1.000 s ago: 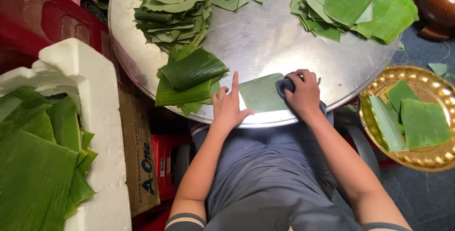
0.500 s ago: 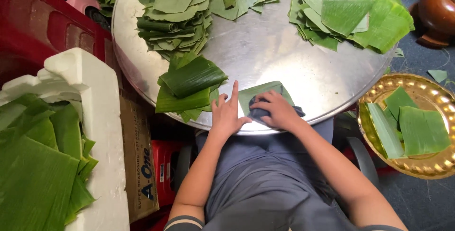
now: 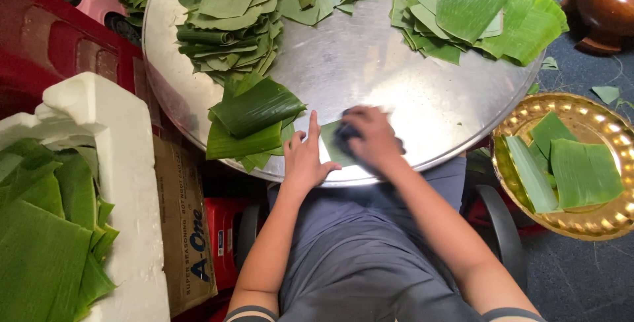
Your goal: Cleaning banana leaves by wiping them with a cloth on a metal table
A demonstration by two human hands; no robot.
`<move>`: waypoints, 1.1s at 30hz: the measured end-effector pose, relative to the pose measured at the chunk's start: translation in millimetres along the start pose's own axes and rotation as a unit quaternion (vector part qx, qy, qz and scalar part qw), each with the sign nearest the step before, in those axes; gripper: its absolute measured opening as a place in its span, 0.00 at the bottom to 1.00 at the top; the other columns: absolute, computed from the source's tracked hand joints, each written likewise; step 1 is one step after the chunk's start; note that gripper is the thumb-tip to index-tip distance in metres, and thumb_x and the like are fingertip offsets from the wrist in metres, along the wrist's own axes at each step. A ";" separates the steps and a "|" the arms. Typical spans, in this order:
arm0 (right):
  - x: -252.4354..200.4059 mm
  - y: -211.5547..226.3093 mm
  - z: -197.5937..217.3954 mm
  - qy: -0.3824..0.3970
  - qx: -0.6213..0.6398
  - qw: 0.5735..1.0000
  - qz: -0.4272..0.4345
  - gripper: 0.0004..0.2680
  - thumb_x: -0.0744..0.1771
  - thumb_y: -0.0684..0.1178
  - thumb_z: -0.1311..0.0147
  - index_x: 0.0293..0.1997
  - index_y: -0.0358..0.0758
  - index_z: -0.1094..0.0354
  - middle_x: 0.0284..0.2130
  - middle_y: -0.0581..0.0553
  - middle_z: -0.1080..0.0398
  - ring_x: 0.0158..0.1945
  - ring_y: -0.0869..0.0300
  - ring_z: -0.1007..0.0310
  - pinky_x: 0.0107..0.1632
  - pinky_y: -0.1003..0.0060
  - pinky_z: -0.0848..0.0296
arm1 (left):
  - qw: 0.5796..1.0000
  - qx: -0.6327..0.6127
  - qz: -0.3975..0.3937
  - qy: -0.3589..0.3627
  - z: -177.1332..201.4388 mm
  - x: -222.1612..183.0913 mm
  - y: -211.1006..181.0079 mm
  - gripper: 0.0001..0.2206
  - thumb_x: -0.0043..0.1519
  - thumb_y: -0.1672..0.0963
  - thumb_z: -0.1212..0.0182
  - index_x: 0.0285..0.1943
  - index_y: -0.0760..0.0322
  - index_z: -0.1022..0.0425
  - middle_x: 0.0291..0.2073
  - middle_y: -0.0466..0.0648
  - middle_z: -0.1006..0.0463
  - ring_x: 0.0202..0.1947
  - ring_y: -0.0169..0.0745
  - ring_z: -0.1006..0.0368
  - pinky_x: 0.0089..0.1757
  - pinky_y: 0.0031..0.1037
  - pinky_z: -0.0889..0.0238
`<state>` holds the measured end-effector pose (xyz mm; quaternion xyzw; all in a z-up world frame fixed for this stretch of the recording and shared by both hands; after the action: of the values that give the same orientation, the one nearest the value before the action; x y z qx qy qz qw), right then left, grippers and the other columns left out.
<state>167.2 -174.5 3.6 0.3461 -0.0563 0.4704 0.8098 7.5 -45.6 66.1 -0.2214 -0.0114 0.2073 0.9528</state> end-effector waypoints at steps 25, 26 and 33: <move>-24.9 -42.6 45.6 0.079 -0.158 0.984 -0.022 0.23 0.63 0.47 0.38 0.67 0.47 0.35 0.61 0.44 0.35 0.63 0.47 0.40 0.57 0.49 0.40 | 0.997 0.069 -0.026 0.017 -20.8 6.9 14.6 0.40 0.51 0.43 0.27 0.72 0.54 0.36 0.73 0.50 0.36 0.69 0.61 0.45 0.63 0.67 0.62; -26.2 -49.1 48.9 0.070 -0.160 0.984 -0.035 0.22 0.63 0.47 0.39 0.66 0.48 0.33 0.60 0.45 0.34 0.62 0.47 0.40 0.56 0.50 0.39 | 0.994 0.102 -0.048 0.010 -21.0 4.0 11.0 0.36 0.53 0.43 0.29 0.70 0.53 0.33 0.72 0.53 0.36 0.69 0.63 0.46 0.63 0.68 0.62; -17.9 -92.5 62.7 -0.058 0.082 0.987 -0.123 0.14 0.64 0.40 0.39 0.54 0.50 0.23 0.48 0.46 0.27 0.53 0.46 0.28 0.56 0.52 0.31 | 0.971 0.102 -0.202 -0.071 -46.7 -9.6 5.5 0.15 0.60 0.55 0.34 0.55 0.62 0.23 0.63 0.60 0.29 0.66 0.61 0.35 0.63 0.65 0.55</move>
<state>246.1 -255.3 -3.5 0.4422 -0.0218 0.3494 0.8258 1.8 -64.5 22.3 -0.1007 -0.1026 0.0260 0.9893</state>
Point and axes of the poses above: each hand's wrist, its own x-axis towards the middle knuckle, its own z-axis out of the back of the hand, y = z × x, the point moved 1 cm from there along x, towards the middle knuckle
